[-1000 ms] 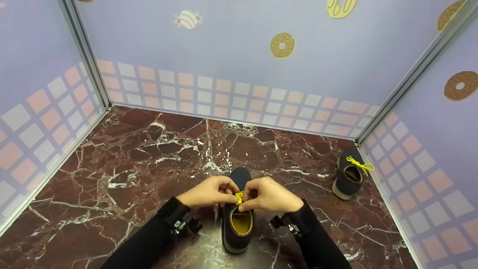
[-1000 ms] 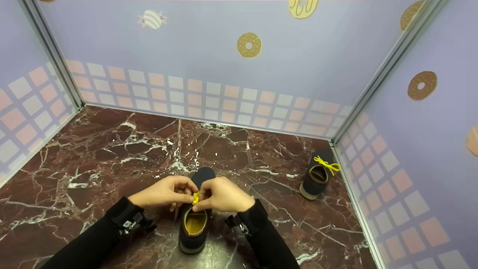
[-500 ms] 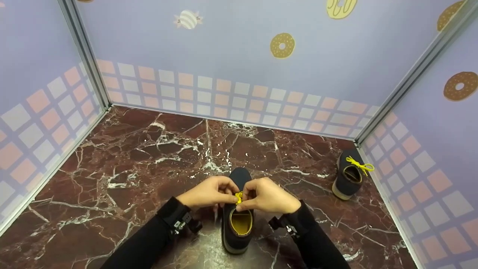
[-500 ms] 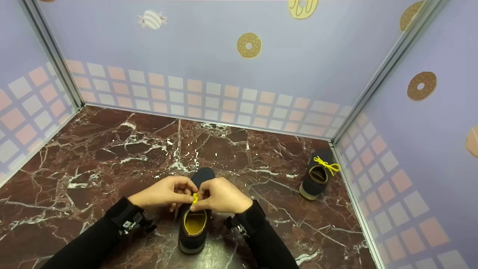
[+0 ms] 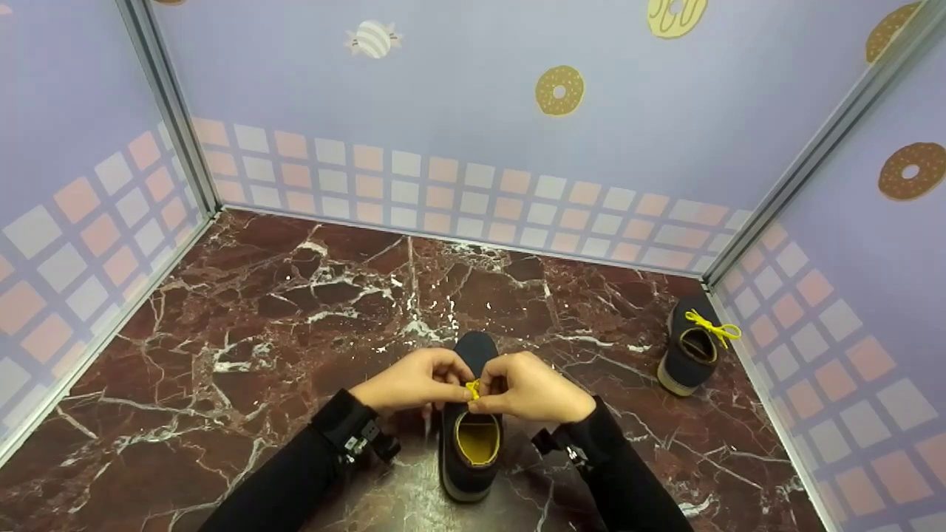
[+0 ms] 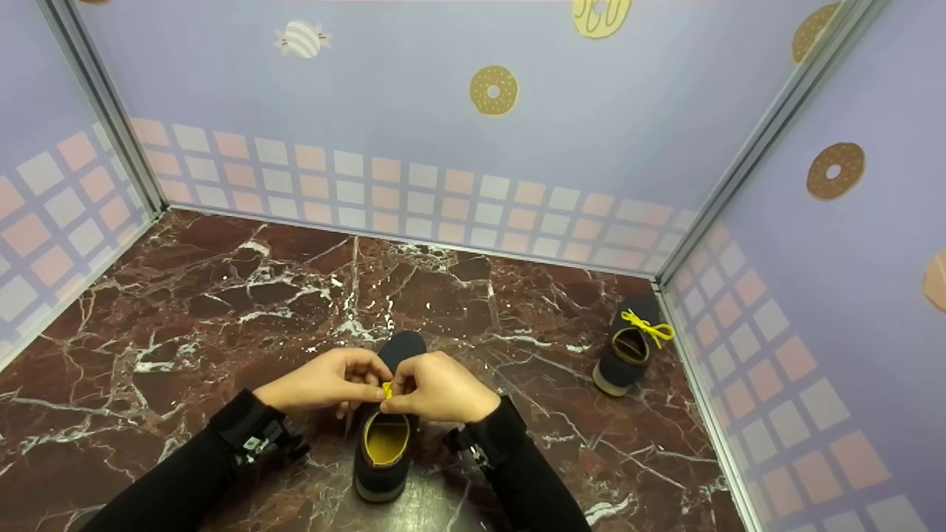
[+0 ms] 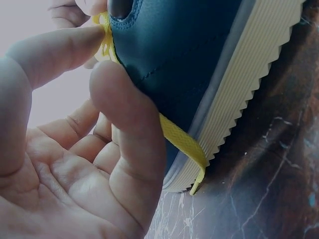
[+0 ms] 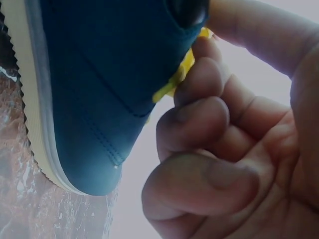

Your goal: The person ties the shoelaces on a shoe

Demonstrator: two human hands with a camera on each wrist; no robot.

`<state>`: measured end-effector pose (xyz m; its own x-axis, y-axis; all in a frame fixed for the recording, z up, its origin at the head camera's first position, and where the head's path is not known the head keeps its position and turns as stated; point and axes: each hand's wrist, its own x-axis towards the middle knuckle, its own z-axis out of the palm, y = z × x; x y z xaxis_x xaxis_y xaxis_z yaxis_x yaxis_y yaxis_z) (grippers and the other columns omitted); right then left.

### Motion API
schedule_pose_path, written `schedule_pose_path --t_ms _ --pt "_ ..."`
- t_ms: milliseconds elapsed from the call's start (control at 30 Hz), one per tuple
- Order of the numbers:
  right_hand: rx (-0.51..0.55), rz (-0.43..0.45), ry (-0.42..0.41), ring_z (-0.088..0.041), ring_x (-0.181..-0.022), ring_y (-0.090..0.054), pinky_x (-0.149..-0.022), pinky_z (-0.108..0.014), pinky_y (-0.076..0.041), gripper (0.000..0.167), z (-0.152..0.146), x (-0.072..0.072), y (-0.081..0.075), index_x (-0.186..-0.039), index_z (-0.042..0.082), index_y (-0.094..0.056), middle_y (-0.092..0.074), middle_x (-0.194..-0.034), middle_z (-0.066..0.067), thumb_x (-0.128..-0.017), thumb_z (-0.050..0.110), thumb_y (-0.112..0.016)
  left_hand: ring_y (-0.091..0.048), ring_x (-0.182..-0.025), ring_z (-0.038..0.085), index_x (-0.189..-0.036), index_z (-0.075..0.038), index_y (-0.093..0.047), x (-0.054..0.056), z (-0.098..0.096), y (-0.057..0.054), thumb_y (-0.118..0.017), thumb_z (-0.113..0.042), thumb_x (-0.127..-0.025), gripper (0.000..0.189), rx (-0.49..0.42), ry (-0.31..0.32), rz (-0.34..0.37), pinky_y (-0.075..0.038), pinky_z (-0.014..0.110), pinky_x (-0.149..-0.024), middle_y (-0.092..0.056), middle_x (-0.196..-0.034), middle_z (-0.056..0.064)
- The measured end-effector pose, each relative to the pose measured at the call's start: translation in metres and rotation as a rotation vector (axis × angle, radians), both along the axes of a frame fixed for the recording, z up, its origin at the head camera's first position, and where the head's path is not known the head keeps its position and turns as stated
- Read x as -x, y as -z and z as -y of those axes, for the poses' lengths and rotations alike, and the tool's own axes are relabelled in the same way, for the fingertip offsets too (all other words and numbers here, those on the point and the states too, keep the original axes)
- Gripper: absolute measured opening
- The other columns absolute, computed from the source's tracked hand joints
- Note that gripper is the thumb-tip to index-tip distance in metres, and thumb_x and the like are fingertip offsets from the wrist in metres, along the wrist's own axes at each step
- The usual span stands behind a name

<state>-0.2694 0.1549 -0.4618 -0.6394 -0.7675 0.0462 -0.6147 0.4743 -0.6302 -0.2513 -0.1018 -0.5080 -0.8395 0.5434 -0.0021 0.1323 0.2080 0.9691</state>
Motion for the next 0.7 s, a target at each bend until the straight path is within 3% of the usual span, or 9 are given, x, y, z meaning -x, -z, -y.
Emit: schedule_pose_path --t_ms 433,700 --pt "-0.003 0.043 0.013 -0.002 -0.064 -0.059 -0.056 -0.022 -0.05 0.015 -0.0015 -0.0006 -0.0009 -0.089 0.023 -0.075 -0.069 -0.08 0.015 -0.097 0.019 -0.087 -0.065 -0.069 0.02 -0.12 -0.004 -0.079 0.0019 0.005 -0.0002 -0.081 -0.014 -0.102 0.021 -0.027 0.042 0.023 -0.061 0.029 -0.051 -0.073 -0.094 0.004" --pt "-0.003 0.048 0.01 -0.003 -0.065 -0.058 -0.057 -0.023 -0.05 0.015 -0.0027 -0.0002 -0.002 -0.09 0.023 -0.074 -0.067 -0.08 0.013 -0.096 0.012 -0.083 -0.064 -0.066 0.016 -0.114 -0.003 -0.079 0.0015 0.0024 0.0002 -0.081 -0.014 -0.102 0.016 -0.016 0.015 0.011 -0.058 0.026 -0.049 -0.072 -0.088 0.004"
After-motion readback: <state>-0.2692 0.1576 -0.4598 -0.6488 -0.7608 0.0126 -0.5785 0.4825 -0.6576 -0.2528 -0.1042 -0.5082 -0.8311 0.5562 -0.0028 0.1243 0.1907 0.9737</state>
